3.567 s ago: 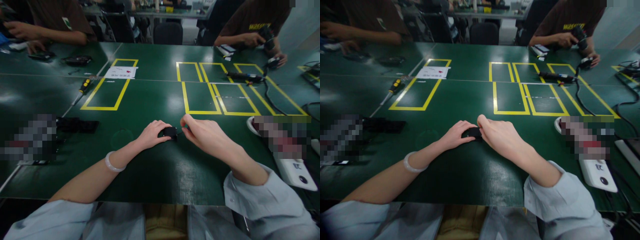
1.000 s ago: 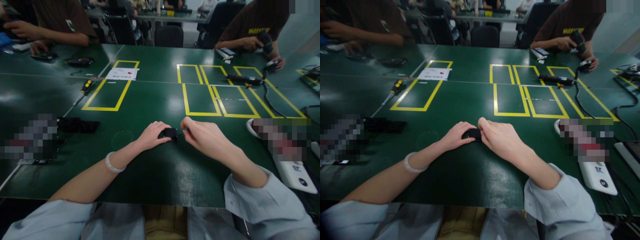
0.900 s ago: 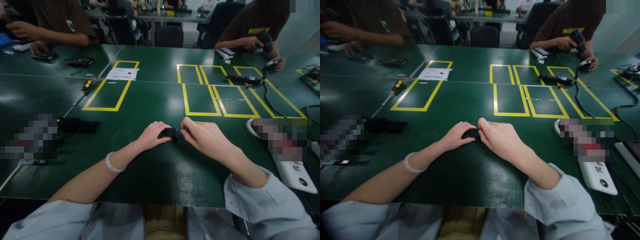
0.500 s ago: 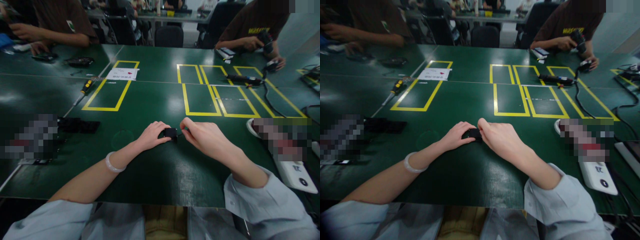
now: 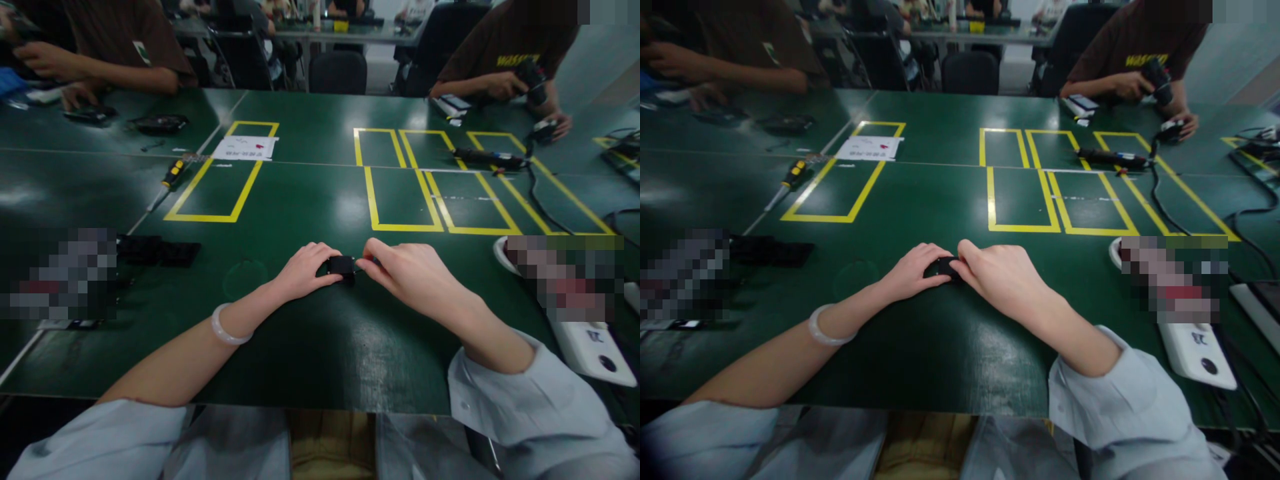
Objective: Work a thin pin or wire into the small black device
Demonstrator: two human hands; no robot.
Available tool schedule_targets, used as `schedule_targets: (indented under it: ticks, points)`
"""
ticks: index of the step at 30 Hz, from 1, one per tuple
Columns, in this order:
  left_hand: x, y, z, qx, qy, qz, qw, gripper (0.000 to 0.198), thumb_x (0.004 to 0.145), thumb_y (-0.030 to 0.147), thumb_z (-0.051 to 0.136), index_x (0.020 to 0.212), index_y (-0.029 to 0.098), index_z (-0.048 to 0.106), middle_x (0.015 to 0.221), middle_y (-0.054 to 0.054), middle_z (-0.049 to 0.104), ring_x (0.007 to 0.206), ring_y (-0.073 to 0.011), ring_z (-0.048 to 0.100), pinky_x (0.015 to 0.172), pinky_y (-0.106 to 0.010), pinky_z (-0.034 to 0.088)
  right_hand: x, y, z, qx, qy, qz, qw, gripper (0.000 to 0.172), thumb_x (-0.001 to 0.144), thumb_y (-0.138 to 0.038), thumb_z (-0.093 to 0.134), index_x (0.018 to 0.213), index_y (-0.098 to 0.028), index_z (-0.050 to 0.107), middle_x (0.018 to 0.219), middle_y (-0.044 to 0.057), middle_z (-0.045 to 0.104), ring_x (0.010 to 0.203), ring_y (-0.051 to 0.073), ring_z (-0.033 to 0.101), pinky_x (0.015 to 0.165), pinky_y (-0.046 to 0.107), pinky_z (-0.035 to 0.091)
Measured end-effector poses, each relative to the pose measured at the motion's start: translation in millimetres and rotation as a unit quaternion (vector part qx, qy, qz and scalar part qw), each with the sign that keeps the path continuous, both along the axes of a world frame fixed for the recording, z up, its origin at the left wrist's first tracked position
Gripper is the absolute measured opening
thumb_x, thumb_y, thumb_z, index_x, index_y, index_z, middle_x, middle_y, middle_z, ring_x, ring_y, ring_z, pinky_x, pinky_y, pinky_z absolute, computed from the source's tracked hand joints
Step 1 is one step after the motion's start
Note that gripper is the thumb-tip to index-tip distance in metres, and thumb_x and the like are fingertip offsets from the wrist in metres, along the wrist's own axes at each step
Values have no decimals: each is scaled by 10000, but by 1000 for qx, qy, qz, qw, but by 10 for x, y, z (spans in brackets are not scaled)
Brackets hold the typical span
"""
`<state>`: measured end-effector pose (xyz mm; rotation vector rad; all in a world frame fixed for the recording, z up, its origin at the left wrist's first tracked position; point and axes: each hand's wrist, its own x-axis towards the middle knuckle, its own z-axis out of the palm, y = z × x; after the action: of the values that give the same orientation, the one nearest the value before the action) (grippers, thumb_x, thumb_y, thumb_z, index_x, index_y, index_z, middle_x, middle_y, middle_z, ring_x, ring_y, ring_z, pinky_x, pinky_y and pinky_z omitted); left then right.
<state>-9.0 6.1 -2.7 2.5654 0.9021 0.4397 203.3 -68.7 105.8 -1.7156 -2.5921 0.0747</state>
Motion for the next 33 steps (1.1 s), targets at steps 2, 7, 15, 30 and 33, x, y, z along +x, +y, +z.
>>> schedule_targets:
  ticks: [2,7,15,30,33]
  points:
    - [-3,-1,3,-1,1,0,1000,385,902,494,539,1162,210,545,1113,-69,595,985,-241,529,868,-371,416,4,3,-10,8,-13,-6,1000,300,989,-383,318,979,-192,549,683,24,662,572,163,587,513,265,206]
    - [-6,3,7,-2,2,-2,1000,385,902,501,538,1152,209,556,1106,-68,597,986,-240,524,869,-369,414,25,6,-37,12,25,16,999,209,969,-289,338,1040,-192,510,727,9,668,567,149,578,506,255,229]
    - [-3,4,6,3,1,-1,1000,378,902,501,542,1142,209,556,1099,-63,595,981,-236,521,869,-365,413,29,-10,-26,15,54,23,998,167,959,-287,361,1007,-195,492,741,6,657,591,146,580,522,249,249]
    - [-1,-1,15,-1,4,-2,1000,375,905,498,538,1142,208,556,1099,-64,596,976,-235,524,859,-362,413,23,-12,-37,9,43,26,999,168,949,-265,367,1031,-192,494,743,8,658,572,138,563,509,245,234]
    - [-1,-3,19,-2,1,-3,1000,374,906,498,533,1142,210,558,1103,-66,596,981,-236,526,863,-366,412,23,-15,-29,8,50,25,998,152,945,-262,377,1016,-192,492,736,2,651,572,136,557,514,245,241]
